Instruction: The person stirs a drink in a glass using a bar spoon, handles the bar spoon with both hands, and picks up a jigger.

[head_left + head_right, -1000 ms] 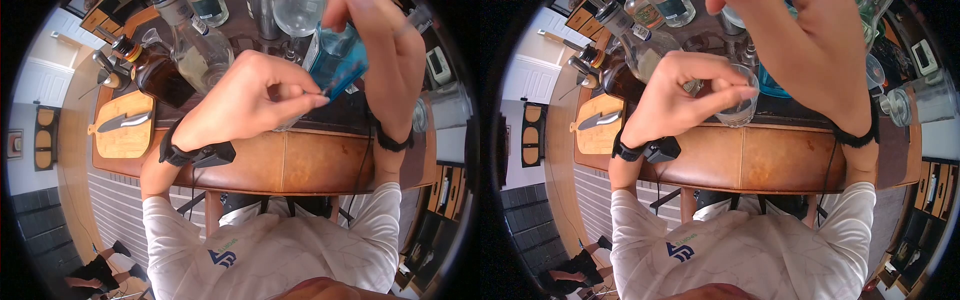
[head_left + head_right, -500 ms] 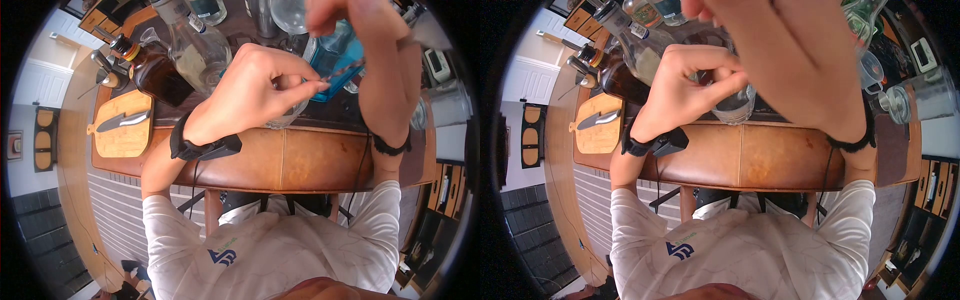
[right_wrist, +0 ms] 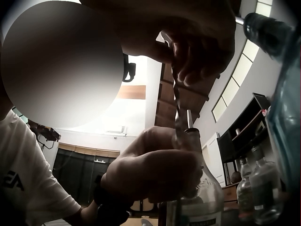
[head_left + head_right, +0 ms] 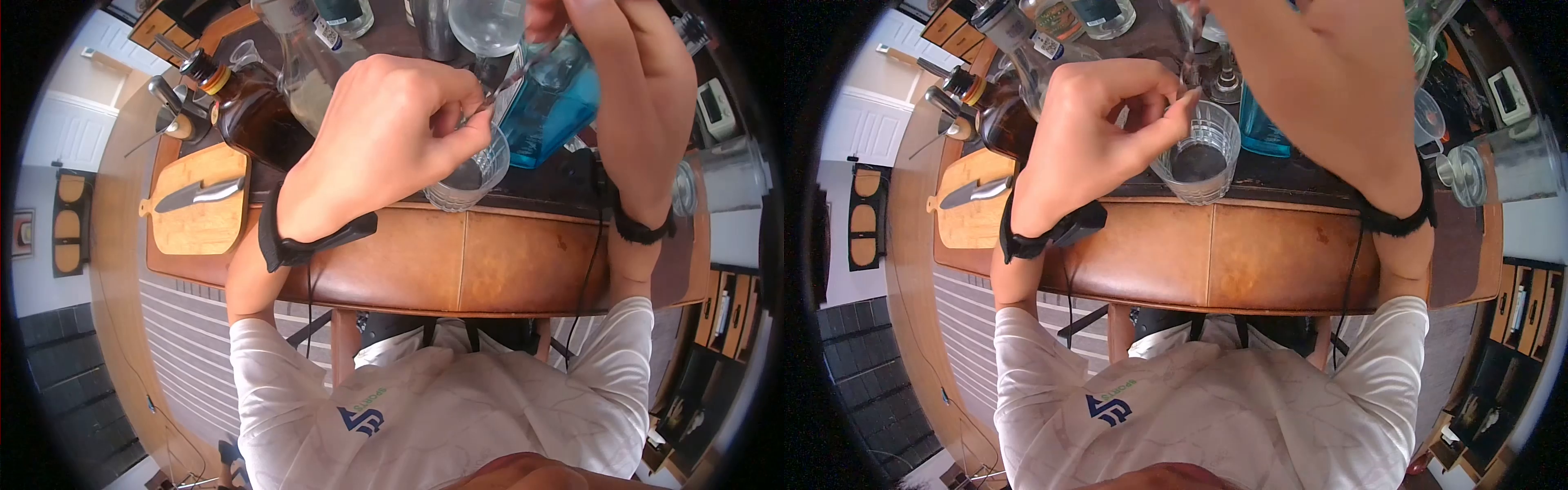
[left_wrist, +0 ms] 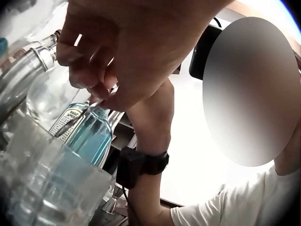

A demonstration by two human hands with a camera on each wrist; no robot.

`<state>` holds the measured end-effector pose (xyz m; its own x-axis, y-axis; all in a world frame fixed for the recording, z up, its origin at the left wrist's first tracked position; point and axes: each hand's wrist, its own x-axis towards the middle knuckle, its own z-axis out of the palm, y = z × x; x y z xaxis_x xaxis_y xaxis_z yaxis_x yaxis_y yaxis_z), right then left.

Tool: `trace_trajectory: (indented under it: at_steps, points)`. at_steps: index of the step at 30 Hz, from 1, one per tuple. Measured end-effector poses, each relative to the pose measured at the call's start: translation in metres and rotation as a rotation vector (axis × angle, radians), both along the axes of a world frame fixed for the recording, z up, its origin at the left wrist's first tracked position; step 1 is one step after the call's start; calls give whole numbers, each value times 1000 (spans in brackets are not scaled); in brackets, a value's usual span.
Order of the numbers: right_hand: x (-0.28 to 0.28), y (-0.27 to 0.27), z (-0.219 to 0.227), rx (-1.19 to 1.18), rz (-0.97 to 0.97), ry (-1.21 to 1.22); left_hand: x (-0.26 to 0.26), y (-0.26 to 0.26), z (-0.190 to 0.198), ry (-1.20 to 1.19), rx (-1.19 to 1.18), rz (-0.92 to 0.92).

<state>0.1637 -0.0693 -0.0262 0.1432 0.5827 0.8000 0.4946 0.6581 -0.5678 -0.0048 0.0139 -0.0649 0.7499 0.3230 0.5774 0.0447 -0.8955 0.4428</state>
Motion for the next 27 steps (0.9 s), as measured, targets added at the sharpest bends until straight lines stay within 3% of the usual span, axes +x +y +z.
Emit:
trace_trajectory:
  at_steps: [6,8,14,18,24,27]
  points:
    - [11,11,-4,-7,-44,17,-4,0,3,76,-27,-51]
    - [17,13,-7,48,19,-50,-4,-1,2,81,-62,-81]
    - [9,3,3,48,-55,-194,0,-4,-3,110,-323,-188]
    - [2,4,1,-35,-117,-48,4,-5,-8,84,-359,-199]
    - [0,2,-3,15,12,20,8,-8,-10,61,-410,-196]
    - [-3,-2,-4,68,23,-114,11,-8,-12,43,-387,-165]
